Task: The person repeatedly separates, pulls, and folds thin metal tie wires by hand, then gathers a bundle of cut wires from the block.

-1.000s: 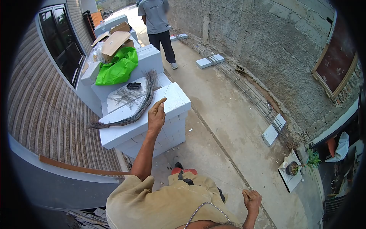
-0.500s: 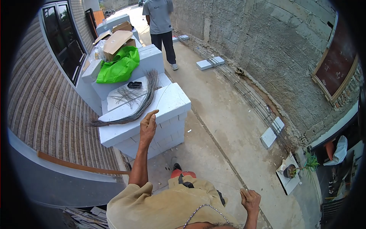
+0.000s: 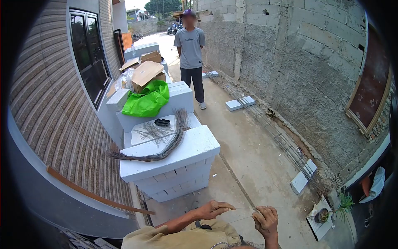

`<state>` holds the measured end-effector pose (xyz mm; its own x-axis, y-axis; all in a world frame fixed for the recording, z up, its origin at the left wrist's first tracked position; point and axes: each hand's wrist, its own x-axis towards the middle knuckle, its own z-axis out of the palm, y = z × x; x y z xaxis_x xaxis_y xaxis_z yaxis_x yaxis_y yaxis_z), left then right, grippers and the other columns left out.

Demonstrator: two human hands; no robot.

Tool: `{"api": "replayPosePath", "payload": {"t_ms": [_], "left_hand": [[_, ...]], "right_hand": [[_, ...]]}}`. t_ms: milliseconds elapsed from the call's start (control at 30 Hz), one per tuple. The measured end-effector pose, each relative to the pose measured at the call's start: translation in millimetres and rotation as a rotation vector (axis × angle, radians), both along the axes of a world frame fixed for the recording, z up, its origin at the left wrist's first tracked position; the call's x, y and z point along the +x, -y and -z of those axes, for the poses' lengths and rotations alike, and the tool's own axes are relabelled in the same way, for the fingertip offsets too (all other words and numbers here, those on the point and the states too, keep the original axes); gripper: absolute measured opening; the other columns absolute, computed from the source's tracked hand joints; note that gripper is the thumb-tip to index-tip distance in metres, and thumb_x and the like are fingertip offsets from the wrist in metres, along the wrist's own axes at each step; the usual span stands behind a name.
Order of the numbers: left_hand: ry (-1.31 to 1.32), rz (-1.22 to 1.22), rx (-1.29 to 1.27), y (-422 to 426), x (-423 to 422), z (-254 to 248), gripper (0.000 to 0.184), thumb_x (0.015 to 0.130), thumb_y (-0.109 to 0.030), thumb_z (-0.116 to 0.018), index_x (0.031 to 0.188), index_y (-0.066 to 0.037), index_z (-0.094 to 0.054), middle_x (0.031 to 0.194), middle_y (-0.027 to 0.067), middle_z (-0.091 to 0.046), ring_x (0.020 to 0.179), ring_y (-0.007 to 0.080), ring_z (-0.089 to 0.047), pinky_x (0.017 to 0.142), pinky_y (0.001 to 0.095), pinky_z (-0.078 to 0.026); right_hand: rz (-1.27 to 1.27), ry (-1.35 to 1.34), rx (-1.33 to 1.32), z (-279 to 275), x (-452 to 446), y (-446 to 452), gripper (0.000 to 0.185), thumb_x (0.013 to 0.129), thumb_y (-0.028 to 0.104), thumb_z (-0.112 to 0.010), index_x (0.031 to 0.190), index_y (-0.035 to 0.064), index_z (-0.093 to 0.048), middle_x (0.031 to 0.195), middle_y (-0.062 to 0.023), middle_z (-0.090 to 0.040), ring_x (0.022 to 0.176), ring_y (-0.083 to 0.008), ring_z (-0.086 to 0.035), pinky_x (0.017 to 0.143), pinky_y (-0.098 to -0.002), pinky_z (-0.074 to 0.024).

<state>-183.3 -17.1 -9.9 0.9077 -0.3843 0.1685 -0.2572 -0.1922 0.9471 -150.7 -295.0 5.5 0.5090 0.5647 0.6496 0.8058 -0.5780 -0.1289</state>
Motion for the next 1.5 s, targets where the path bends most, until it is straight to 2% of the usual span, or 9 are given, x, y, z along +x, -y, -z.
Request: {"api": "replayPosePath", "payload": {"t_ms": [133,367,500,733,1033,1133,1233,1433,1500], "left_hand": [[-0.252,-0.070,0.005,-10.8,-8.1,-14.0,0.028,0.098,-0.023,-0.045,0.120,-0.014,-0.059,0.100,0.0098,-0.066,0.057,0.0124,-0.056,0.060,0.0309,-0.050],[-0.037,0.082,0.108,-20.0,-19.1,9.0,0.028,0.097,-0.024,-0.045,0.117,-0.011,-0.061,0.113,0.0075,-0.064,0.084,0.0172,-0.063,0.077,0.0340,-0.050],[-0.275,0.091,0.079,-21.1,-22.3,-3.7,0.029,0.098,-0.024,-0.045,0.117,-0.009,-0.061,0.113,0.0085,-0.064,0.092,0.0200,-0.061,0.084,0.0344,-0.048],[-0.293,0.135,0.112,-19.8,-16.1,-13.0,0.030,0.097,-0.025,-0.046,0.118,-0.010,-0.060,0.113,0.0102,-0.064,0.095,0.0208,-0.060,0.086,0.0340,-0.047],[0.005,0.146,0.445,-6.0,-2.8,-8.7,0.036,0.096,-0.032,-0.046,0.122,-0.011,-0.058,0.101,0.0166,-0.065,0.093,0.0313,-0.061,0.082,0.0409,-0.047],[-0.025,0.153,0.368,15.3,3.3,-31.5,0.034,0.095,-0.028,-0.049,0.123,-0.011,-0.057,0.084,0.0137,-0.066,0.076,0.0268,-0.064,0.072,0.0381,-0.049],[-0.308,0.120,0.122,23.4,6.9,-28.9,0.029,0.093,-0.025,-0.053,0.115,-0.008,-0.062,0.065,0.0073,-0.061,0.058,0.0171,-0.057,0.059,0.0321,-0.047],[-0.291,0.107,0.073,23.6,-2.6,-4.2,0.023,0.091,-0.023,-0.057,0.098,-0.005,-0.070,0.056,0.0017,-0.054,0.053,0.0088,-0.044,0.051,0.0276,-0.038],[-0.295,0.131,0.083,23.2,-2.3,-5.4,0.022,0.091,-0.022,-0.057,0.103,-0.006,-0.069,0.056,0.0017,-0.054,0.053,0.0087,-0.044,0.050,0.0277,-0.038]], "right_hand": [[-0.052,-0.029,0.045,13.4,-4.7,-0.1,0.018,0.073,0.014,-0.073,0.085,0.0149,-0.060,0.105,-0.0042,-0.060,0.099,-0.0274,-0.058,0.085,-0.0416,-0.0437],[0.100,0.077,-0.125,20.9,0.7,-1.3,0.017,0.075,0.015,-0.072,0.087,0.0135,-0.060,0.099,-0.0049,-0.062,0.095,-0.0260,-0.060,0.088,-0.0452,-0.0437],[0.080,-0.012,-0.071,31.7,-1.6,0.5,0.020,0.074,0.011,-0.072,0.089,0.0133,-0.060,0.076,-0.0030,-0.062,0.067,-0.0204,-0.061,0.064,-0.0354,-0.0478],[0.031,-0.075,-0.017,37.7,-2.3,2.5,0.024,0.070,0.007,-0.075,0.089,0.0137,-0.062,0.065,-0.0014,-0.057,0.051,-0.0184,-0.054,0.045,-0.0307,-0.0417],[-0.080,-0.155,-0.235,8.5,1.6,-14.5,0.023,0.068,0.010,-0.074,0.088,0.0131,-0.064,0.059,-0.0004,-0.051,0.048,-0.0166,-0.052,0.041,-0.0294,-0.0398],[-0.158,-0.196,-0.212,9.6,0.6,-35.5,0.018,0.070,0.011,-0.073,0.085,0.0127,-0.064,0.057,-0.0008,-0.050,0.049,-0.0172,-0.053,0.042,-0.0306,-0.0413],[-0.145,-0.252,-0.148,0.3,0.6,-42.1,0.016,0.069,0.014,-0.076,0.079,0.0122,-0.064,0.057,-0.0007,-0.053,0.050,-0.0174,-0.055,0.043,-0.0307,-0.0425],[-0.148,-0.339,-0.205,-17.6,-0.6,-38.3,0.014,0.067,0.018,-0.079,0.075,0.0127,-0.069,0.057,-0.0004,-0.058,0.050,-0.0165,-0.057,0.044,-0.0294,-0.0437],[-0.152,-0.433,-0.183,-13.2,1.5,-31.8,0.013,0.067,0.018,-0.079,0.075,0.0127,-0.070,0.057,-0.0007,-0.060,0.051,-0.0155,-0.059,0.046,-0.0283,-0.0446]]}}
